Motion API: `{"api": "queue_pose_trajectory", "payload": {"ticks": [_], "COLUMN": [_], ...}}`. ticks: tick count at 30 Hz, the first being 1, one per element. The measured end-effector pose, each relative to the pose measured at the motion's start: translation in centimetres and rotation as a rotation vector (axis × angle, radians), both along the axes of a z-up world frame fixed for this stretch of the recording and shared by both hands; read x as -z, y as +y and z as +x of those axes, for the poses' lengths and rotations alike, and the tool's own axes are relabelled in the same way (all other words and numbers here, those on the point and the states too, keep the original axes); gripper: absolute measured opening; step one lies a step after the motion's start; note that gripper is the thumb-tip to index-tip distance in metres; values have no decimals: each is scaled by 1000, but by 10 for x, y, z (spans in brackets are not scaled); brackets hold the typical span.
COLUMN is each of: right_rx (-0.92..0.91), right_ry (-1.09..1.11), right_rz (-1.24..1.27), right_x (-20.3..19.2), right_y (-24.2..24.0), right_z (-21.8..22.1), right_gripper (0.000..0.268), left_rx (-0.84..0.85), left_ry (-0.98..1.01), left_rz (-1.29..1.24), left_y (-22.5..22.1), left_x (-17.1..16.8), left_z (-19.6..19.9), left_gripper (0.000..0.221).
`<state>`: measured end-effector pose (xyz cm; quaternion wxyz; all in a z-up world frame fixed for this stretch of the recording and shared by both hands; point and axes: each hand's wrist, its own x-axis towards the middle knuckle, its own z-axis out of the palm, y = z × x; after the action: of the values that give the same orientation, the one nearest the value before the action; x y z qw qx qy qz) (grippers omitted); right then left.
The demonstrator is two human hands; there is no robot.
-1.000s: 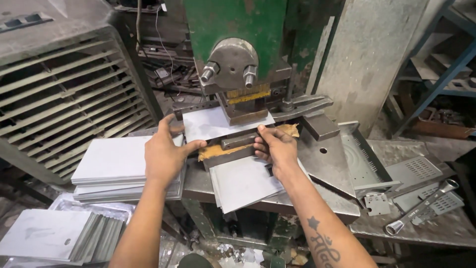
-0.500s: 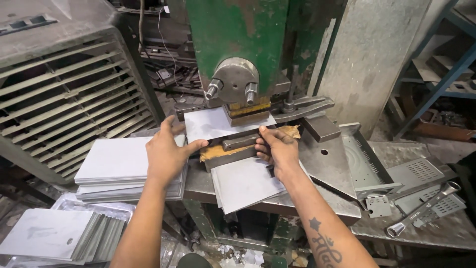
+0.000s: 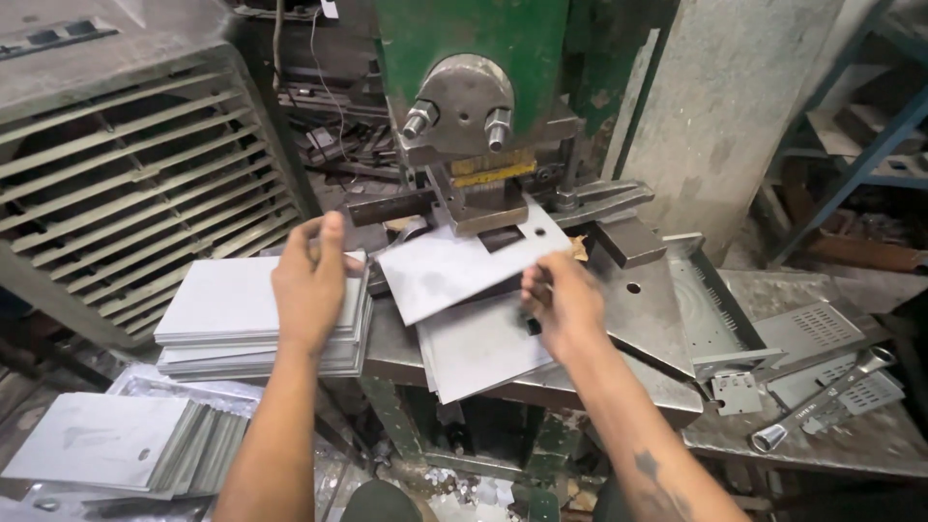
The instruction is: The recorder is operating a metal press machine to stamp or punch metal plates.
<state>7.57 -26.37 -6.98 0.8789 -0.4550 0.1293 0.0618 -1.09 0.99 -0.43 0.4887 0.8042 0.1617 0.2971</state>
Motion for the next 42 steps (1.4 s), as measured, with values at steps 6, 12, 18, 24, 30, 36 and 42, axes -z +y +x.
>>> {"api": "queue_pose_trajectory", "payload": {"ticks": [6, 12, 18, 24, 30, 36, 42], "right_rx": [102, 82, -42, -292, -459, -333, -408], "right_ry": [-85, 22, -3, -128, -160, -4, 59], "right_rz": [58, -59, -302, -318, -89, 146, 182], "right_x": [32, 56, 65, 25, 0, 16, 8], "right_y": [-40, -54, -53, 1, 61, 63, 69], "right_z": [-73, -81, -81, -100, -106, -79, -75], "right_gripper": [9, 11, 23, 23, 24, 16, 13], "left_rx": [-19, 62, 163, 31, 240, 437, 465], "left_ry": [-112, -80, -140, 161, 124, -30, -50], "left_rz": [11, -155, -250, 107, -144, -536, -709], "left_y": [0, 14, 66, 62, -33, -39, -30], "left_x": [3, 10, 4, 3, 7, 25, 21], "left_z": [1, 9, 7, 1, -2, 14, 15], "left_gripper": [54, 57, 71, 90, 96, 99, 102]}}
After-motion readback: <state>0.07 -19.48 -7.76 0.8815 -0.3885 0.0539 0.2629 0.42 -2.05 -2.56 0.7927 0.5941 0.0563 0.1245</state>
